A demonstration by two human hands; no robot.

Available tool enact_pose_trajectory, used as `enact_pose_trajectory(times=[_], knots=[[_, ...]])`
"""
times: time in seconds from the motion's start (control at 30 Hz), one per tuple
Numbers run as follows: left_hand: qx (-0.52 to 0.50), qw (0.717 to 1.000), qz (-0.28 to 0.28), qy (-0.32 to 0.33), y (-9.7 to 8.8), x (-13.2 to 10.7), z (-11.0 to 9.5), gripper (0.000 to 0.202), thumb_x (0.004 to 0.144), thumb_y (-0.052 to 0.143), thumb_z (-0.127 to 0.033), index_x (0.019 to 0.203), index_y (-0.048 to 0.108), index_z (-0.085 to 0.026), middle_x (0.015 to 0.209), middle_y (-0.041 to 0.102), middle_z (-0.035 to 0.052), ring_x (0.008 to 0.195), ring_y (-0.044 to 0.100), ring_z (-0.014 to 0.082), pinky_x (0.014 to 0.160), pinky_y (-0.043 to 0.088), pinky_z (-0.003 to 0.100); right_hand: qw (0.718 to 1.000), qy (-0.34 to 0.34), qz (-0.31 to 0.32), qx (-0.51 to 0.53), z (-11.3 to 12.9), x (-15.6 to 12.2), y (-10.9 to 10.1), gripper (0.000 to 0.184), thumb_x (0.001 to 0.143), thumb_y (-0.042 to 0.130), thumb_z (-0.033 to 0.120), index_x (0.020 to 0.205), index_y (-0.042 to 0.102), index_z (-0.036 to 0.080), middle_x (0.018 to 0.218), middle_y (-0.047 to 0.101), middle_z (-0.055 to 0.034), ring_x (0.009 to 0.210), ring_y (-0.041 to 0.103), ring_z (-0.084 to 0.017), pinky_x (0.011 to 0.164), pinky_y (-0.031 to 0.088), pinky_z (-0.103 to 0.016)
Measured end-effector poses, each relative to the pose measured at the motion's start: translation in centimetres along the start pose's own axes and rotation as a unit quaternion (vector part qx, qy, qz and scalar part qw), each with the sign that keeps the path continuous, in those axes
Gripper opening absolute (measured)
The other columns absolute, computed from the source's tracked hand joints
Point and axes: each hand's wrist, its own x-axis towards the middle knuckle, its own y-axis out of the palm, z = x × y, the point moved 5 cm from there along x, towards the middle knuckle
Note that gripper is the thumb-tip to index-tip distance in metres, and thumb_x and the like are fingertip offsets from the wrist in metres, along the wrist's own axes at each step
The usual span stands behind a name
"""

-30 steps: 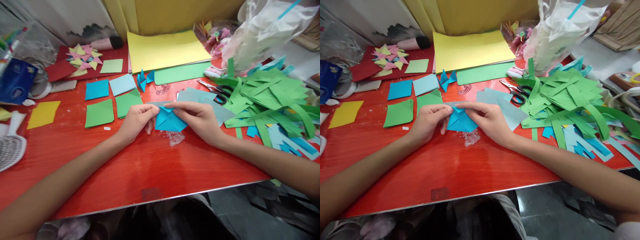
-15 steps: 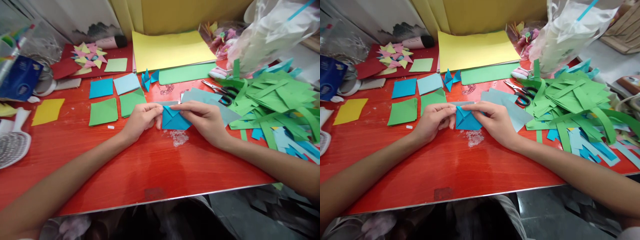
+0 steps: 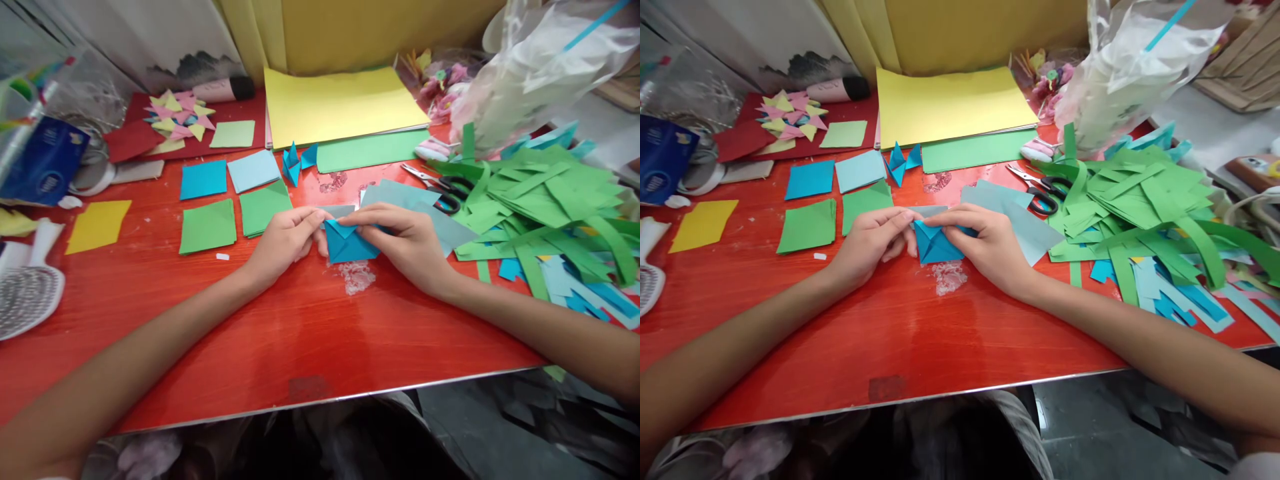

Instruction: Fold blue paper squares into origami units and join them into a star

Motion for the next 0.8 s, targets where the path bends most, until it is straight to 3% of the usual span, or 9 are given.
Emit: enact_pose_trajectory(times=[0.37, 0.53, 0.63, 0.8], knots=[[0.065, 0.998, -0.001, 0.007, 0.24, -0.02, -0.15, 0.031, 0.087, 0.054, -0.038, 0.067, 0.056, -0.014, 0.059, 0.06, -0.0012, 0.041, 0.035, 0.0039, 0.041, 0.027, 0.018, 1.0, 0.013, -0.007, 0.009, 0.02, 0.01, -0.03, 0.027, 0.085, 0.054, 0.012, 0.09, 0.075, 0.027, 0.095, 0.071, -0.0001, 0.09, 0.065, -0.016, 0.081, 0.052, -0.03], [0.016, 1.0, -0.011, 0.009, 0.1, -0.03, -0.02, 0.025, 0.089, 0.05, -0.037, 0.083, 0.058, -0.015, 0.064, 0.059, -0.002, 0.039, 0.037, 0.0031, 0.039, 0.028, 0.019, 0.999, 0.016, -0.014, 0.03, -0.12, 0.09, -0.13, 0.028, 0.083, 0.055, 0.009, 0.087, 0.075, 0.027, 0.095, 0.071, 0.0001, 0.092, 0.065, -0.016, 0.084, 0.052, -0.031], [0.007, 1.0, 0.002, 0.02, 0.12, -0.04, -0.03, 0.02, 0.084, 0.058, -0.034, 0.091, 0.06, -0.016, 0.069, 0.058, -0.0026, 0.041, 0.038, 0.0023, 0.04, 0.031, 0.018, 0.999, 0.008, -0.03, 0.032, -0.05, 0.06, -0.36, 0.028, 0.084, 0.055, 0.008, 0.088, 0.075, 0.027, 0.099, 0.071, -0.0003, 0.096, 0.065, -0.016, 0.087, 0.051, -0.031], [-0.009, 0.998, -0.019, 0.059, -0.13, -0.07, -0.23, 0.016, 0.08, 0.063, -0.023, 0.093, 0.058, -0.017, 0.075, 0.056, -0.0019, 0.049, 0.046, 0.0034, 0.043, 0.038, 0.016, 0.998, -0.014, 0.024, 0.06, 0.61, 0.02, 0.2, 0.02, 0.084, 0.061, 0.016, 0.094, 0.075, 0.027, 0.109, 0.069, -0.0016, 0.105, 0.063, -0.017, 0.093, 0.05, -0.033]])
